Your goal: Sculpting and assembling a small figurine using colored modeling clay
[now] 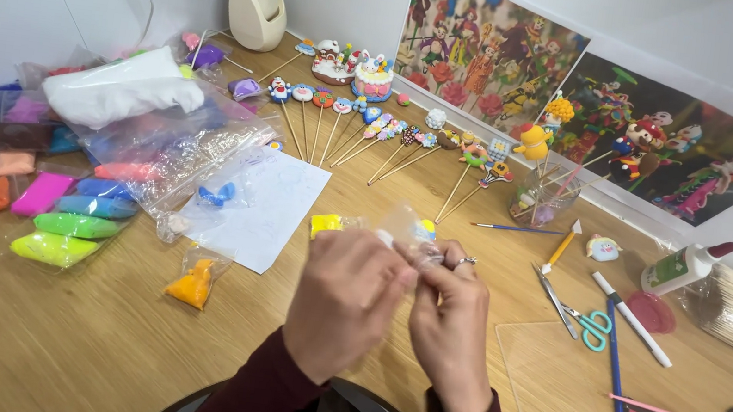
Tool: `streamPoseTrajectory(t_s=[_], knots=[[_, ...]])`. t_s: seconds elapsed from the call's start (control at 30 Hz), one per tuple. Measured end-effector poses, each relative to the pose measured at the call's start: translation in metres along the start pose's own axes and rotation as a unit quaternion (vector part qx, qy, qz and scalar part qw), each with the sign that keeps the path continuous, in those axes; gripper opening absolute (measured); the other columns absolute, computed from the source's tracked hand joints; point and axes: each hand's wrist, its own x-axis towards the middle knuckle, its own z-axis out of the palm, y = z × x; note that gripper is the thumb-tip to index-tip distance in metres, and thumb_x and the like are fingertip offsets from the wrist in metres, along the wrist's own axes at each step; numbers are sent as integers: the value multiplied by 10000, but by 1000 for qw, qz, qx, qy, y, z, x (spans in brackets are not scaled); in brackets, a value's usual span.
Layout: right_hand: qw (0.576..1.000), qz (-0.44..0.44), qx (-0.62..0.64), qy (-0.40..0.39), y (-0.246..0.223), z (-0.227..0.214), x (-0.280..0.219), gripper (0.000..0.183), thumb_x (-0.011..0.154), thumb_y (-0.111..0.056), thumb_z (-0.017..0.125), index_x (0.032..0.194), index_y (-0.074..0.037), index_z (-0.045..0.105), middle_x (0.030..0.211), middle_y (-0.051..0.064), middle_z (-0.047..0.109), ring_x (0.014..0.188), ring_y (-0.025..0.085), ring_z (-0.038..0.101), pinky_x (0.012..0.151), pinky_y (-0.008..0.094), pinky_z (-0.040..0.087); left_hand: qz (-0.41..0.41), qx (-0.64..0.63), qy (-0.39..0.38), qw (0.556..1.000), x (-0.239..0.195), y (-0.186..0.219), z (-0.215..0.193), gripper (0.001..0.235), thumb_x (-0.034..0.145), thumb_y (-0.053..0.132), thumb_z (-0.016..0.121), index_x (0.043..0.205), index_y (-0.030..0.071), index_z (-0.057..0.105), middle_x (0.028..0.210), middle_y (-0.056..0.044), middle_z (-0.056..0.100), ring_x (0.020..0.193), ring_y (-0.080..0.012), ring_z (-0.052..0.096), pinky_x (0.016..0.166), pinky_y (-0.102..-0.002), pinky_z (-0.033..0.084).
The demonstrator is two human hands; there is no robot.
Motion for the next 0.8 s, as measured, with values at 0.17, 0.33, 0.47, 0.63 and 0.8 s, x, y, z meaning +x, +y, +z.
streamPoseTrajectory(t_s=[0.17, 0.33, 0.47, 0.63, 0.8], knots=[[967, 80, 236, -46, 13, -7, 0, 343, 966, 82, 533, 1123, -35, 815, 1035, 45, 632, 1029, 160, 621, 846, 248, 504, -361, -142, -37, 921, -15, -36, -1, 376, 959, 381, 599, 1244, 139, 641, 1042, -6, 686, 820, -130, 650, 632, -285, 489], [964, 93, 236, -77, 10, -9, 7, 180, 861, -117, 796, 1022, -46, 834, 936, 36, 767, 938, 125, 643, 846, 268, 517, -428, -422, -78, 796, -24, -44, 10, 151, 960, 172, 700, 945, 22, 712, 780, -86, 739, 686, -127, 668, 656, -233, 546], [961, 108, 241, -87, 7, -8, 5, 153, 806, -98, 846, 957, -70, 850, 904, 18, 729, 917, 113, 639, 871, 264, 495, -429, -441, -21, 788, -26, -37, 19, 147, 935, 121, 713, 961, -24, 713, 765, -129, 732, 684, -177, 718, 676, -277, 619], [961, 94, 258, -23, 11, 0, 4, 59, 848, -55, 810, 905, -40, 822, 845, 29, 679, 841, 112, 611, 778, 243, 512, -392, -383, -36, 836, -22, -20, 15, 94, 909, 102, 751, 923, 10, 738, 792, -62, 735, 676, -108, 696, 673, -230, 628], [983, 50, 174, -26, 6, 4, 4, 34, 841, -127, 820, 820, -106, 803, 816, 6, 685, 843, 117, 636, 813, 270, 499, -449, -446, -54, 772, -31, -29, 20, 133, 935, 124, 701, 938, -8, 688, 817, -136, 758, 689, -179, 721, 700, -275, 625]])
